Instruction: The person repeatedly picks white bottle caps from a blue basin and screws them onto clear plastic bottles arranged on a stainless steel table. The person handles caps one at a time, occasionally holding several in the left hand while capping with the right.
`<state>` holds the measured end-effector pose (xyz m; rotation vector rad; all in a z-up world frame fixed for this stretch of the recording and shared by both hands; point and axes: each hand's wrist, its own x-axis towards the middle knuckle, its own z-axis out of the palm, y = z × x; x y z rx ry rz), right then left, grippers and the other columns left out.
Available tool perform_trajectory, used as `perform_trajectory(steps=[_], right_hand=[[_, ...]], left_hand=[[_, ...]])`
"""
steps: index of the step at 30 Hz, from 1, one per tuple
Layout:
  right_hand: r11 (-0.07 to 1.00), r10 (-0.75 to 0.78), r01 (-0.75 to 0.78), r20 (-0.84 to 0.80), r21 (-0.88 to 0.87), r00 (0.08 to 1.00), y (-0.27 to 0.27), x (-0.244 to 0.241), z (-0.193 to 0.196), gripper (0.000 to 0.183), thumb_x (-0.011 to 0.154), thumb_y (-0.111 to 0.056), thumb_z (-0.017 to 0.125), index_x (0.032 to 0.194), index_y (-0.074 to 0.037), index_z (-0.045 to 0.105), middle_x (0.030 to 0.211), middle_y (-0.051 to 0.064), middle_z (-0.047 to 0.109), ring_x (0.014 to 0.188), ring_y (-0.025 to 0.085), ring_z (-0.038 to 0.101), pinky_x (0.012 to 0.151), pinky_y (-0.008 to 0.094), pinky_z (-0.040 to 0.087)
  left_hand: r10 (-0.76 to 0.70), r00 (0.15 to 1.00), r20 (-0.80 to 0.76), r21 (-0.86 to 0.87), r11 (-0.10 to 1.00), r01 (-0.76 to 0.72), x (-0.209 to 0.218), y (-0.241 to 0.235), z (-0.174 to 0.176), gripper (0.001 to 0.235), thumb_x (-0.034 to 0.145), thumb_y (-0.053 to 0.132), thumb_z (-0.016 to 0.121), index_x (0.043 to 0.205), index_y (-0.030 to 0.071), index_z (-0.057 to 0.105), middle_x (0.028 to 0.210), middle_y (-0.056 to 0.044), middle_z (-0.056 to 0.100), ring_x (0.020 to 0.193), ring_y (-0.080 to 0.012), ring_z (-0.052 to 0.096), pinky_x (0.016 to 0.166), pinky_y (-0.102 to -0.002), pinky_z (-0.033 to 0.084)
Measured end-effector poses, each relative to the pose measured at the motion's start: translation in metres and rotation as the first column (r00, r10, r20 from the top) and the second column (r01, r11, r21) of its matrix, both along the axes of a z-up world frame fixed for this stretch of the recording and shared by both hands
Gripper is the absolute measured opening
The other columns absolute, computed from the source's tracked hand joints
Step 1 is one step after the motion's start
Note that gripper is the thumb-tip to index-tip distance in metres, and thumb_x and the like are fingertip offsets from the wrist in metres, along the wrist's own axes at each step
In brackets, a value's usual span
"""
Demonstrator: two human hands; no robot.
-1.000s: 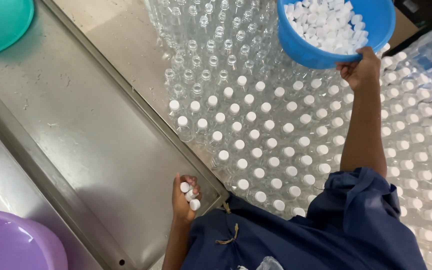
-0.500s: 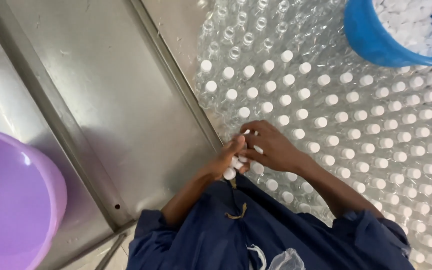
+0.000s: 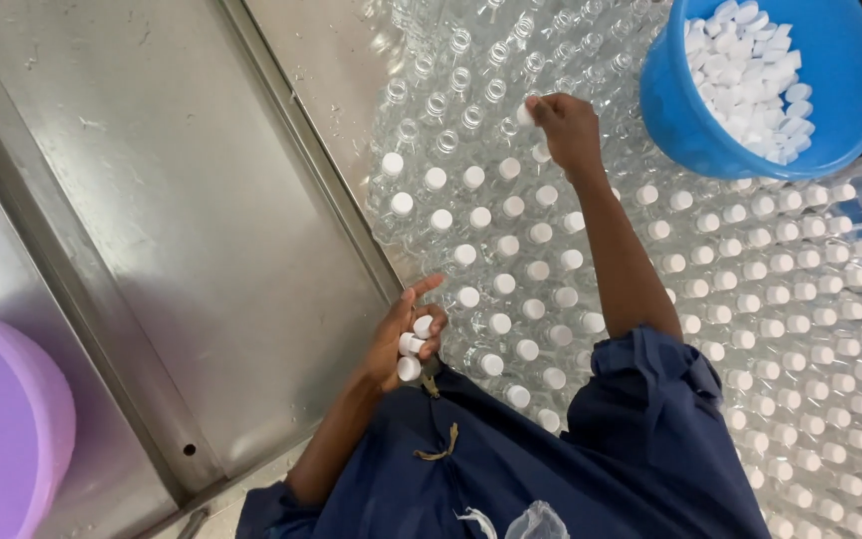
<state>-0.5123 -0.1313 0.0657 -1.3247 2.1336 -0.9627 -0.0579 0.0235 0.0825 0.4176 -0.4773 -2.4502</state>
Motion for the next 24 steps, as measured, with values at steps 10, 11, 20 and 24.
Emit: perform_trajectory(steps=[10, 11, 20, 24], right_hand=[[0.997, 0.046, -0.057, 0.191, 0.054, 0.98, 0.002, 0.046, 0.024, 0.048, 0.111, -0.052, 0.076, 0.125, -0.007, 0.071, 0.102, 0.008, 0.071, 0.093, 0.019, 0.075, 0.082, 0.031, 0.055], [0.987, 0.096, -0.119, 0.19, 0.109, 0.977, 0.003, 0.049, 0.029, 0.055, 0.113, -0.061, 0.069, 0.132, -0.009, 0.069, 0.1, 0.007, 0.068, 0.094, 0.018, 0.071, 0.084, 0.033, 0.053], [0.944, 0.202, -0.262, 0.274, 0.203, 0.94, 0.0, 0.059, 0.059, 0.052, 0.112, -0.051, 0.07, 0.138, -0.007, 0.073, 0.091, 0.012, 0.067, 0.091, 0.019, 0.064, 0.087, 0.033, 0.052], [0.958, 0.182, -0.256, 0.419, 0.129, 0.89, 0.001, 0.045, 0.035, 0.043, 0.107, -0.041, 0.08, 0.131, -0.006, 0.077, 0.081, 0.009, 0.068, 0.078, 0.014, 0.065, 0.078, 0.027, 0.055]], left_hand=[[0.045, 0.993, 0.112, 0.145, 0.988, -0.061, 0.024, 0.003, -0.054, 0.063, 0.114, 0.047, 0.05, 0.161, 0.007, 0.041, 0.086, -0.008, 0.054, 0.052, -0.0152, 0.061, 0.047, -0.023, 0.048], [0.066, 0.993, 0.097, 0.123, 0.989, -0.078, 0.025, 0.003, -0.051, 0.062, 0.114, 0.045, 0.05, 0.161, 0.005, 0.041, 0.086, -0.007, 0.053, 0.054, -0.0133, 0.062, 0.047, -0.021, 0.048], [0.07, 0.992, 0.107, 0.168, 0.982, -0.087, 0.022, -0.005, -0.063, 0.059, 0.114, 0.042, 0.051, 0.158, 0.004, 0.044, 0.087, -0.007, 0.054, 0.052, -0.0142, 0.062, 0.045, -0.023, 0.047], [0.056, 0.993, 0.102, 0.193, 0.978, -0.075, 0.023, -0.008, -0.082, 0.059, 0.114, 0.042, 0.048, 0.159, 0.003, 0.043, 0.089, -0.006, 0.053, 0.054, -0.0125, 0.063, 0.044, -0.022, 0.049]])
